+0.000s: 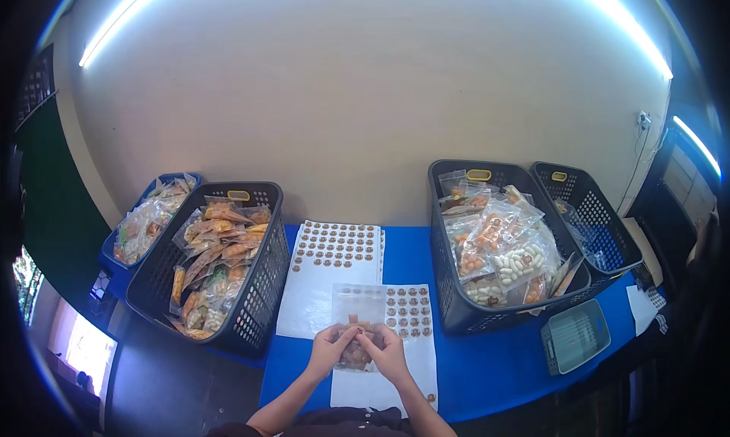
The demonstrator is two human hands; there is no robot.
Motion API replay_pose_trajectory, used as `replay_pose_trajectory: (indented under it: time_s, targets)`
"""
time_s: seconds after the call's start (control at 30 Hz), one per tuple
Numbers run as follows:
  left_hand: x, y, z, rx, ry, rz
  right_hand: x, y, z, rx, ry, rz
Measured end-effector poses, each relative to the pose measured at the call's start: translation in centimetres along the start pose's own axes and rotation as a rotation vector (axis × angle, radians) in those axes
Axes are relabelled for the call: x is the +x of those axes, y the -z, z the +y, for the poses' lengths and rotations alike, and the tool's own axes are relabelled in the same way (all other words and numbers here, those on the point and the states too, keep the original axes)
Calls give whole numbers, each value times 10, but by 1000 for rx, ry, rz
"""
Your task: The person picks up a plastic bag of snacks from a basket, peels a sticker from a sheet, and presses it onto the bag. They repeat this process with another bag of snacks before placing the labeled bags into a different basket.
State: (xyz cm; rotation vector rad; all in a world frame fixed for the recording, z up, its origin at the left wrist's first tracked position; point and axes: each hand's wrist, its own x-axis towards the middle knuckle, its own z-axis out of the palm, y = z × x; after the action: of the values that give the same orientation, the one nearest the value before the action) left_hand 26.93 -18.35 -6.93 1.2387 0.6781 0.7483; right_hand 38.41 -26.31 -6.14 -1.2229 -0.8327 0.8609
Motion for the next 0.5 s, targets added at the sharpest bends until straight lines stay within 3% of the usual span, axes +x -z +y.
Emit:
replay_pose_trajectory:
  time_s: [0.27, 0.37, 0.4, 0.5]
  targets:
    - [-3, 10, -14, 126, 6, -30, -9, -1, -9, 59, -36, -28]
    - [2, 8, 6, -136, 35, -18, -9, -2, -5, 86, -29, -18]
    - [9, 13, 7, 1, -94, -6, -8, -3, -4, 88, -22, -16]
    - [18, 14, 20, -58, -136, 39, -9, -8, -10, -31, -20, -27]
